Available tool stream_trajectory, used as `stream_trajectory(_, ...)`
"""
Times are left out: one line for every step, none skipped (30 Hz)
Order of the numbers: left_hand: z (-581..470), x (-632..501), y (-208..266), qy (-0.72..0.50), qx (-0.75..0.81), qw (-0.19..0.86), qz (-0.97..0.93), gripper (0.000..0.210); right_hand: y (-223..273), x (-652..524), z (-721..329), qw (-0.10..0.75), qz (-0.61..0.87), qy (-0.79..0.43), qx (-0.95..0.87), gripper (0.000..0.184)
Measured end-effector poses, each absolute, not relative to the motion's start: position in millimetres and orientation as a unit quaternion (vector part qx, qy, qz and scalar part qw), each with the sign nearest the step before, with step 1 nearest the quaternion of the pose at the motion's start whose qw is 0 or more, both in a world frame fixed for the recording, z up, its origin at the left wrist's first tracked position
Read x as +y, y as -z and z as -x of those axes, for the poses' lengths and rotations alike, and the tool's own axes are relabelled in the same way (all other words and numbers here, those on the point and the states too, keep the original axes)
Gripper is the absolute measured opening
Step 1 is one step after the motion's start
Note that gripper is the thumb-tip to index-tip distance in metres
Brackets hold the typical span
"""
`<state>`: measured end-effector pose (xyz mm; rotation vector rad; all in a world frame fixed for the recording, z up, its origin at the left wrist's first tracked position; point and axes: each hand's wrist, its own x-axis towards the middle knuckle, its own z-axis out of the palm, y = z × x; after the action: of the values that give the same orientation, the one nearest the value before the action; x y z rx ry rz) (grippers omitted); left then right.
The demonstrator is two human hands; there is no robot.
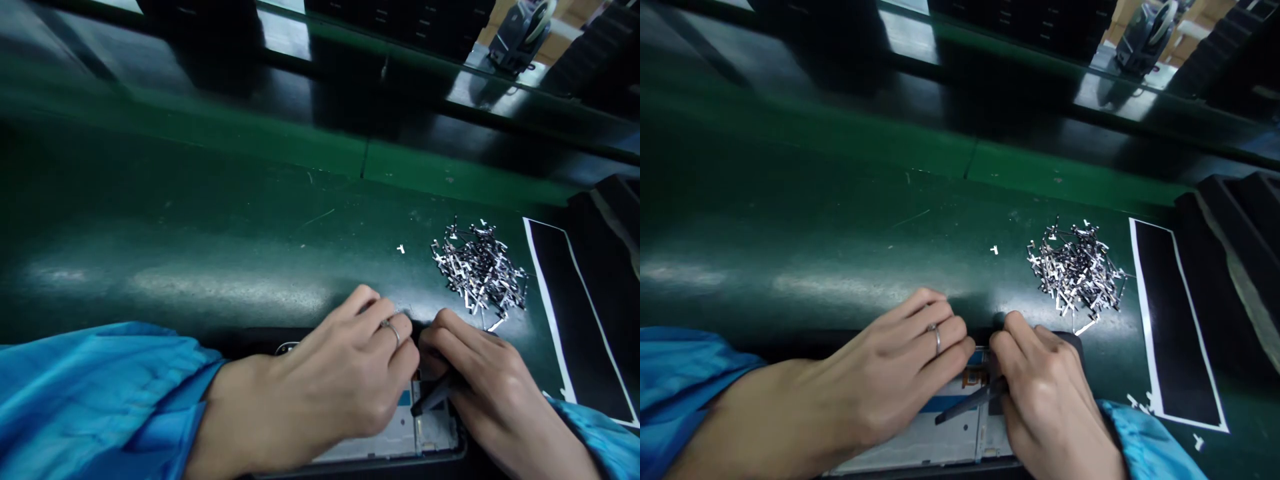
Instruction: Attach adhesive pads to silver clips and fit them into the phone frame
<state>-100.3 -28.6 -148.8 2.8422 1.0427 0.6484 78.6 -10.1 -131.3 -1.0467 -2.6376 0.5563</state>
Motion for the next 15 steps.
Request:
stream_trajectory(100.9, -28.2, 149.6, -0.218, 0.314, -0.002, -0.924, 0.025, 131.1, -9.4, -78.3, 0.12, 0.359, -0.193, -0.905, 0.022)
stream_trajectory(101.4, -28.1, 149.9, -0.228, 0.295, -0.025, -0.928, 0.028, 130.8, -9.0, -77.9, 0.117, 0.36, -0.197, -0.905, 0.022)
stream_trajectory(101.9, -28.3, 149.8, -0.237, 0.28, -0.045, -0.929, 0.03, 130.5, -8.7, -77.6, 0.115, 0.36, -0.201, -0.904, 0.023)
stream_trajectory(102.3, -28.7, 149.5, -0.241, 0.266, -0.06, -0.931, 0.031, 130.1, -8.6, -77.3, 0.117, 0.361, -0.203, -0.903, 0.023)
stream_trajectory(102.8, -29.4, 149.1, -0.25, 0.253, -0.075, -0.932, 0.031, 129.7, -8.7, -77.3, 0.121, 0.362, -0.202, -0.902, 0.024)
stream_trajectory(103.3, -30.2, 148.9, -0.255, 0.245, -0.084, -0.932, 0.03, 129.2, -9.1, -77.7, 0.125, 0.361, -0.197, -0.903, 0.024)
stream_trajectory(103.8, -31.2, 148.9, -0.261, 0.242, -0.088, -0.93, 0.03, 128.7, -9.7, -78.6, 0.13, 0.361, -0.19, -0.904, 0.025)
stream_trajectory(104.3, -32.1, 149.3, -0.267, 0.242, -0.088, -0.929, 0.031, 128.4, -10.7, -80.1, 0.139, 0.359, -0.178, -0.906, 0.026)
stream_trajectory(104.6, -32.8, 150.0, -0.27, 0.243, -0.084, -0.928, 0.033, 128.3, -11.9, -82.0, 0.15, 0.353, -0.159, -0.91, 0.027)
stream_trajectory(104.7, -33.4, 151.1, -0.27, 0.248, -0.076, -0.927, 0.036, 128.4, -13.5, -84.2, 0.16, 0.344, -0.136, -0.915, 0.029)
stream_trajectory(104.4, -33.7, 152.4, -0.27, 0.253, -0.066, -0.927, 0.038, 129.0, -15.4, -86.5, 0.172, 0.331, -0.105, -0.922, 0.03)
stream_trajectory(103.8, -33.7, 153.6, -0.269, 0.258, -0.053, -0.926, 0.038, 130.1, -17.6, -88.8, 0.184, 0.319, -0.067, -0.927, 0.031)
stream_trajectory(102.9, -33.5, 154.5, -0.274, 0.268, -0.039, -0.923, 0.038, 131.6, -20.1, -90.9, 0.198, 0.31, -0.025, -0.93, 0.031)
stream_trajectory(101.7, -33.2, 155.1, -0.28, 0.287, -0.023, -0.916, 0.037, 133.5, -22.6, -92.6, 0.206, 0.303, 0.013, -0.93, 0.033)
stream_trajectory(100.5, -32.9, 155.2, -0.287, 0.31, -0.008, -0.906, 0.037, 135.6, -25.3, -93.9, 0.209, 0.299, 0.046, -0.93, 0.035)
